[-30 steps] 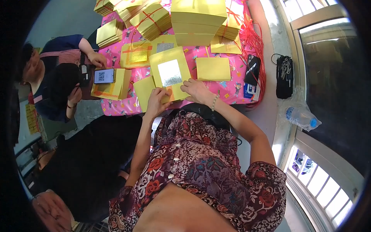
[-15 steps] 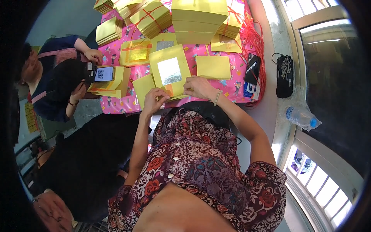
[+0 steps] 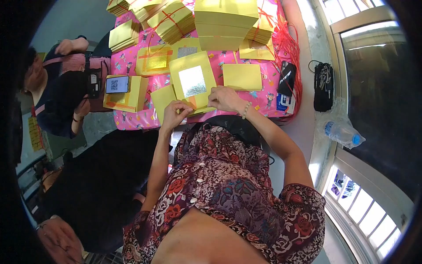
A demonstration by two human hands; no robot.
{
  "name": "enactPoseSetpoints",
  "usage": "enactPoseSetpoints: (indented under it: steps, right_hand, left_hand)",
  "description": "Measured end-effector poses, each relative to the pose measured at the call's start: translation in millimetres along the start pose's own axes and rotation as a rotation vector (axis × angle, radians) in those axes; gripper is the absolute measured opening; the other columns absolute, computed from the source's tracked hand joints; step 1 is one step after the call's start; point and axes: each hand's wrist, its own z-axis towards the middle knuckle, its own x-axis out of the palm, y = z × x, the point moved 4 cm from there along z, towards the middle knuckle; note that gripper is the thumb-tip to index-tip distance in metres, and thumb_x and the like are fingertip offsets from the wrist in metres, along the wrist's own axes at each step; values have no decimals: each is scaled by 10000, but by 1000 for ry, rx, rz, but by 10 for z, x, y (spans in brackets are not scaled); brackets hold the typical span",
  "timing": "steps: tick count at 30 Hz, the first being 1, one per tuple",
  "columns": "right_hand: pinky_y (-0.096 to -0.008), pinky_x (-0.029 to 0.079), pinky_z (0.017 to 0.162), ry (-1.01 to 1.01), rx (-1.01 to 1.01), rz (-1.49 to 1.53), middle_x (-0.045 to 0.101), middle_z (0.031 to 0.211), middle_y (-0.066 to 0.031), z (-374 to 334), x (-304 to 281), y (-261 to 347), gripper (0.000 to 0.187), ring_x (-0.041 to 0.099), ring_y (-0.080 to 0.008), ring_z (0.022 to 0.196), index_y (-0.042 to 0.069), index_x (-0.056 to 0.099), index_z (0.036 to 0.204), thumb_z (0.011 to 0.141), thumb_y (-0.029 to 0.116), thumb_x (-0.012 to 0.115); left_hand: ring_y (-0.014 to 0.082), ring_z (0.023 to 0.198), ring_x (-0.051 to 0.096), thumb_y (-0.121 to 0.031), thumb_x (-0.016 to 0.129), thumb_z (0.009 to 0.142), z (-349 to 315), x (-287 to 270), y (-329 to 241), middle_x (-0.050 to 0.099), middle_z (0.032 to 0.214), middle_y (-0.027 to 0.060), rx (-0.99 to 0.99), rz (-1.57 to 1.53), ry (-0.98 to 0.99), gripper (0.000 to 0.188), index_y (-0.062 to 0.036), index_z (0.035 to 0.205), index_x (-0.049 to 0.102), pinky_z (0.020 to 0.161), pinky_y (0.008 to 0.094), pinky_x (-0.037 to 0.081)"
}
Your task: Folding and stacking yellow paper sheets into organized bundles and securing them with bands.
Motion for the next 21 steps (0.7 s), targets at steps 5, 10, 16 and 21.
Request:
enactPoseSetpoints:
  steps: [5, 10, 16, 21]
  right_hand:
    - [-397, 468, 722, 1, -5, 13, 578, 797, -85, 26, -14, 0, 205, 582, -276, 829, 85, 659, 759, 785, 284, 700]
    - [-388, 471, 721, -1, 0, 11, 577, 803, -85, 44, -27, -48, 196, 583, -276, 824, 84, 655, 755, 788, 273, 693]
    - [-379, 472, 771, -47, -141, -153, 574, 864, -77, 0, -84, 163, 154, 575, -265, 849, 85, 630, 863, 771, 205, 662]
    - [-383, 460, 796, -119, -133, -151, 579, 853, -64, 3, -98, 98, 147, 573, -254, 900, 95, 587, 900, 778, 166, 627]
  left_hand:
    - [193, 781, 604, -192, 758, 745, 3, -22, -3, 661, 785, 52, -10, -8, -10, 126, -78, 793, 734, 712, 310, 477]
    - [192, 789, 615, -197, 759, 746, 67, -27, -22, 666, 785, 53, 4, 10, -2, 131, -80, 799, 735, 716, 311, 480]
    - [208, 688, 636, -208, 733, 780, 15, -50, -23, 657, 754, 83, -7, -39, -73, 165, -52, 831, 710, 632, 316, 499]
    - [220, 739, 623, -195, 743, 775, 21, -84, 26, 648, 799, 83, -65, -149, -53, 187, -41, 866, 687, 660, 329, 492]
